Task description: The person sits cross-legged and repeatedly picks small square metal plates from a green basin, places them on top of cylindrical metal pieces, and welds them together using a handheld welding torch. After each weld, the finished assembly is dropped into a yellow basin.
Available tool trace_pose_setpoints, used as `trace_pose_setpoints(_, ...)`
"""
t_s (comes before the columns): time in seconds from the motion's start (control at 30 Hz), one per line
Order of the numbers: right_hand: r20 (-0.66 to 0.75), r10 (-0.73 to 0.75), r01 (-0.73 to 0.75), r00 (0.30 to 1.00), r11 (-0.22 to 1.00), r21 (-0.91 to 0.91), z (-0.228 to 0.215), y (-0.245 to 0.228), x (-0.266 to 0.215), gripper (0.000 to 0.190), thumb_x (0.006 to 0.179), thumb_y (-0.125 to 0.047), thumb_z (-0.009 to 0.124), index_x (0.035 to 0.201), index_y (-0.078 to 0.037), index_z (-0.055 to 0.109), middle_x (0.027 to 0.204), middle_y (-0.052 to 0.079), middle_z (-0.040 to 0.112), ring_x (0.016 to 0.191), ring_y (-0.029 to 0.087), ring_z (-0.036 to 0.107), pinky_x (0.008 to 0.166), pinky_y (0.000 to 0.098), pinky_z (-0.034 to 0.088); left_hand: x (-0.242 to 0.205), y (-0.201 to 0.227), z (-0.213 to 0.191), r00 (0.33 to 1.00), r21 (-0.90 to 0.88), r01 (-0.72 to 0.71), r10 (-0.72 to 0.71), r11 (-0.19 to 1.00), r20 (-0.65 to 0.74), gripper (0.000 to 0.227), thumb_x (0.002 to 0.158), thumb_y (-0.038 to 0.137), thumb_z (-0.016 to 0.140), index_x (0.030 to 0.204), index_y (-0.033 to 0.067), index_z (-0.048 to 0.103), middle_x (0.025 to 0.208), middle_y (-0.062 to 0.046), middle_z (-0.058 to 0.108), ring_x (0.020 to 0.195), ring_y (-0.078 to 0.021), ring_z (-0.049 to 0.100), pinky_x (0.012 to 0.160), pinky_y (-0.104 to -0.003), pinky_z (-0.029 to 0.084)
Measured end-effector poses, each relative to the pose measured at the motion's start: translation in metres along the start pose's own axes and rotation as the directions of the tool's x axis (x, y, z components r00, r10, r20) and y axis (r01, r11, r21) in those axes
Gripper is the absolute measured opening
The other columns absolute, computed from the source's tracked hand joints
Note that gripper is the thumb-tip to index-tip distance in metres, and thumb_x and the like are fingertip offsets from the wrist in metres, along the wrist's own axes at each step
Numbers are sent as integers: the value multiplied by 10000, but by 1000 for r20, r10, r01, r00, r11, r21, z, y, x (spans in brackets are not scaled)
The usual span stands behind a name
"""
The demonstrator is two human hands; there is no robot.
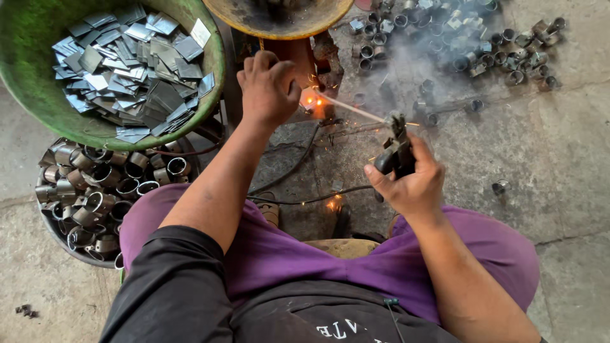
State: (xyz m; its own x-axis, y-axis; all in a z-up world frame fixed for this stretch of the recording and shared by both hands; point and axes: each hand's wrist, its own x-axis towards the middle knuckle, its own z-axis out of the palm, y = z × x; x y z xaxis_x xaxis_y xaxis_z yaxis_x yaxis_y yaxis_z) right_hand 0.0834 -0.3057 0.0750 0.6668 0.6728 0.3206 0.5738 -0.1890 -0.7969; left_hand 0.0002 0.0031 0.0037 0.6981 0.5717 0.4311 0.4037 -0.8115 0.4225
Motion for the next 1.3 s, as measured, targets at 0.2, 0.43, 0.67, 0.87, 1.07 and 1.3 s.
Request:
trace_pose_setpoints(0.2, 39, -19, 22, 999, 997, -70, 11, -4, 0, 646, 824, -443, 848, 1261, -11, 645, 663, -47, 610, 585, 64, 619, 583, 254, 528, 11, -3, -13, 993, -20, 36, -38, 999, -108, 276, 832, 265, 779, 1099, 196, 773, 1137, -35, 557, 1137, -276, 509, 960, -439, 369)
trace_pose_setpoints(0.43, 62, -9, 14, 998, 996, -88, 19, 0, -2, 665, 810, -457, 854, 1276, -34, 642, 666, -49, 613, 586, 63, 625, 562, 243, 521, 12, -6, -14, 996, 10, 57, -56, 998, -63, 287, 841, 275, 778, 1115, 188, 773, 1145, -51, 535, 1137, -278, 491, 967, -445, 358)
trace_pose_setpoints(0.67, 67, -17, 24, 998, 993, -114, 23, 0, -1, 692, 798, -482, 863, 1269, -27, 637, 685, -34, 629, 590, 82, 636, 561, 261, 526, 11, -4, -15, 995, -11, 53, -54, 999, -79, 281, 848, 279, 780, 1115, 193, 776, 1141, -42, 544, 1151, -273, 495, 983, -449, 361)
trace_pose_setpoints(0.87, 66, -13, 22, 998, 991, -133, 24, 1, 0, 696, 789, -485, 861, 1270, -31, 646, 694, -23, 650, 585, 94, 636, 567, 269, 526, 11, -8, -11, 996, -22, 31, -33, 999, -88, 294, 834, 272, 783, 1112, 177, 775, 1157, -55, 544, 1148, -276, 493, 968, -456, 355)
trace_pose_setpoints(1.07, 58, 9, -5, 998, 998, -69, 25, -2, 1, 618, 799, -408, 871, 1251, -49, 651, 728, -30, 659, 618, 69, 612, 589, 255, 508, 9, -19, 5, 995, 14, 48, -47, 999, -88, 293, 854, 214, 748, 1145, 233, 773, 1178, -23, 550, 1163, -257, 502, 994, -464, 379)
trace_pose_setpoints(1.3, 103, 107, -99, 989, 992, -82, 24, -9, 3, 564, 750, -362, 873, 1181, -57, 676, 719, -22, 684, 582, 72, 570, 563, 259, 481, 6, -22, 8, 995, -1, 9, -9, 1000, -98, 287, 855, 276, 787, 1127, 194, 743, 1196, -55, 548, 1169, -303, 491, 974, -514, 390)
